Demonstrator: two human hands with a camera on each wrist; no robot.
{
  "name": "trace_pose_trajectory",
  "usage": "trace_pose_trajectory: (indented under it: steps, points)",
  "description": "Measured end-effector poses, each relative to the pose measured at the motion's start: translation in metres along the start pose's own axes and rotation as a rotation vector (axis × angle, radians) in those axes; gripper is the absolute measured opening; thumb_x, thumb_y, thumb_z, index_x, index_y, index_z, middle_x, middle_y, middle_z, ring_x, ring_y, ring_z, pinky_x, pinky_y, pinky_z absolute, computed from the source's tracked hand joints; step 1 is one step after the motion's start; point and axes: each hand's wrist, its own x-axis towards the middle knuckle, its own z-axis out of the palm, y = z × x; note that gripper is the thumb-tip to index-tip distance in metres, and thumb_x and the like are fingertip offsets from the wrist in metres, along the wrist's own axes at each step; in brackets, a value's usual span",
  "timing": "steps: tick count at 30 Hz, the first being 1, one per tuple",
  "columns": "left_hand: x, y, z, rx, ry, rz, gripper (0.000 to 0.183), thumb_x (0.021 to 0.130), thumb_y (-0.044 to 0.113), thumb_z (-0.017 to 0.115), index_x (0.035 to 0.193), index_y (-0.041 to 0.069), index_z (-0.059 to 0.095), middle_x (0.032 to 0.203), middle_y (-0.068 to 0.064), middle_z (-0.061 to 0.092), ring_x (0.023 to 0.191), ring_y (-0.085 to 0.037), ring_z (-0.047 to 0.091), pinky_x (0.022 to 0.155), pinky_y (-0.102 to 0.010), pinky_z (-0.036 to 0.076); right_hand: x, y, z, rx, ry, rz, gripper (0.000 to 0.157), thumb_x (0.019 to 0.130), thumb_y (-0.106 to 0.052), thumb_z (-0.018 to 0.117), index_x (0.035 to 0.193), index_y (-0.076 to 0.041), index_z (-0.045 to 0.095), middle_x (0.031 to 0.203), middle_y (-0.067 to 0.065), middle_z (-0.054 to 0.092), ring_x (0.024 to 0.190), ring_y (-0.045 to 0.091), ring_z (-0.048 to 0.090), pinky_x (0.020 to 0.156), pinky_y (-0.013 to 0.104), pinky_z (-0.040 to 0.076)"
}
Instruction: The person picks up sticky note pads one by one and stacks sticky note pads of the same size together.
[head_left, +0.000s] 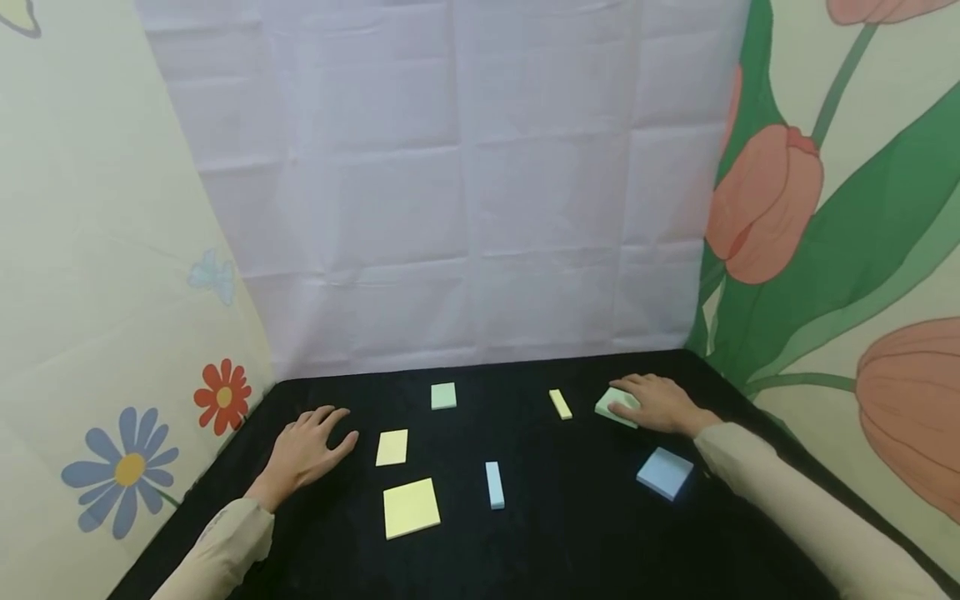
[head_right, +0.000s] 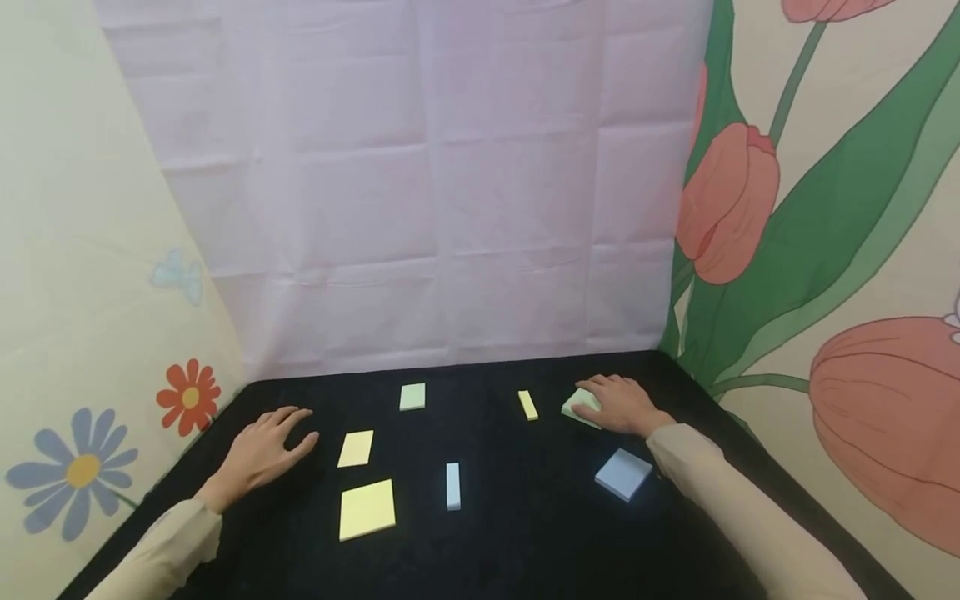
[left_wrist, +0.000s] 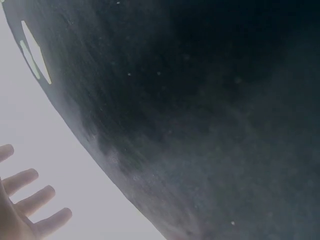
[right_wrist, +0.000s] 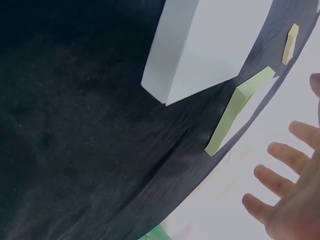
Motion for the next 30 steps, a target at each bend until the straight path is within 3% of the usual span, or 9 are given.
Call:
trace_pose_trajectory:
  steps: [15, 24, 30]
  points:
    - [-0.003, 0.012, 0.007, 0.008, 0.017, 0.057, 0.052, 0.091, 0.049, 0.064, 0.129, 0.013, 0.064, 0.120, -0.016, 0.061, 0.103, -0.037, 0.060, 0.084, -0.056, 0.050, 0.002, 0.007, 0.000, 0.029, -0.032, -0.011, 0.061, 0.089, -0.046, 0.069, 0.128, 0.001, 0.062, 0.122, 0.023, 0.061, 0.102, 0.042, 0.058, 0.075, 0.053, 0.048]
    - [-0.005, 0.022, 0.006, 0.027, -0.061, 0.071, 0.052, 0.091, 0.054, 0.061, 0.128, 0.017, 0.065, 0.108, -0.010, 0.061, 0.083, -0.025, 0.061, 0.066, -0.042, 0.053, 0.006, 0.009, 0.008, 0.043, -0.058, -0.002, 0.059, 0.089, -0.044, 0.070, 0.127, 0.000, 0.062, 0.122, 0.022, 0.061, 0.097, 0.035, 0.058, 0.070, 0.047, 0.047]
    - [-0.009, 0.029, 0.006, 0.016, -0.092, 0.063, 0.056, 0.092, 0.057, 0.059, 0.130, 0.016, 0.063, 0.115, -0.009, 0.062, 0.091, -0.027, 0.064, 0.065, -0.042, 0.053, 0.007, 0.008, 0.007, 0.048, -0.044, -0.005, 0.060, 0.088, -0.045, 0.071, 0.126, 0.001, 0.062, 0.120, 0.022, 0.061, 0.095, 0.034, 0.058, 0.067, 0.045, 0.046]
